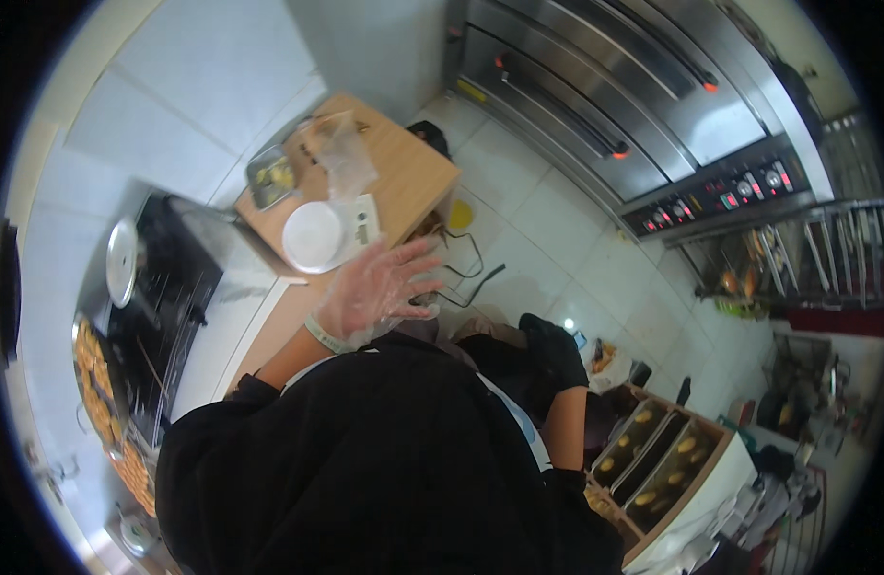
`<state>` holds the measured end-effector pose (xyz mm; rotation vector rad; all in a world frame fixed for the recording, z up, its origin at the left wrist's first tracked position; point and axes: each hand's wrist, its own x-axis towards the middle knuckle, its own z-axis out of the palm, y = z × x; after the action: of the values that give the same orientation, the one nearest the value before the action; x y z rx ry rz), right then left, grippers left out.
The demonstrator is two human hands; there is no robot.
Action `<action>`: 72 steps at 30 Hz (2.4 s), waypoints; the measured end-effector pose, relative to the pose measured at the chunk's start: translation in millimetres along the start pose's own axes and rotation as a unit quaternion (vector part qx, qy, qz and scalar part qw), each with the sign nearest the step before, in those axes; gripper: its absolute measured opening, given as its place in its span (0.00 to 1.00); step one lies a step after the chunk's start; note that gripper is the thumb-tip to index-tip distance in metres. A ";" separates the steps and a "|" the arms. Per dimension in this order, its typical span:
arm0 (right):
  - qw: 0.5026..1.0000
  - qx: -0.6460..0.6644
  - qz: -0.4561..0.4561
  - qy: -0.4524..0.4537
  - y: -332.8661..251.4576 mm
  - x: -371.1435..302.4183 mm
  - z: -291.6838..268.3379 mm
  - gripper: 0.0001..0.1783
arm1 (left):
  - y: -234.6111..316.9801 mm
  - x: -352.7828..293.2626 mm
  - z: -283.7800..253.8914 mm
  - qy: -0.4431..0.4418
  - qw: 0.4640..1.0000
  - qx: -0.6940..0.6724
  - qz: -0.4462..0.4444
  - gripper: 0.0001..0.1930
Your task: The person applies a coating to bread by hand, sprinkles toppings on it, and places it on a tray; then, the person moves donuts on a cooling rack and bags several loaves of bread.
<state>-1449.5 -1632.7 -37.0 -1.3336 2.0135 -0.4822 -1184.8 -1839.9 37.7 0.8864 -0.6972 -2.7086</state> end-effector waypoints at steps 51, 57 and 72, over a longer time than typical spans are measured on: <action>0.320 0.693 0.045 0.644 401.0 59.2 -334.8 0.27 | -193.2 655.6 549.6 -0.339 0.707 0.242 -0.571 0.28; 0.533 0.283 0.444 0.662 506.4 -17.4 -329.3 0.24 | -250.9 701.9 592.5 -0.516 0.610 0.307 -0.517 0.26; -0.019 0.546 0.223 0.807 691.2 -178.2 -291.2 0.19 | -354.0 820.5 507.2 -0.018 0.637 0.638 -0.433 0.26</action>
<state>-2067.3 -1202.9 -204.2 -1.3552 -0.7064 1.9968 -2161.3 -1617.1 -191.7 1.7171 -3.0440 -2.4220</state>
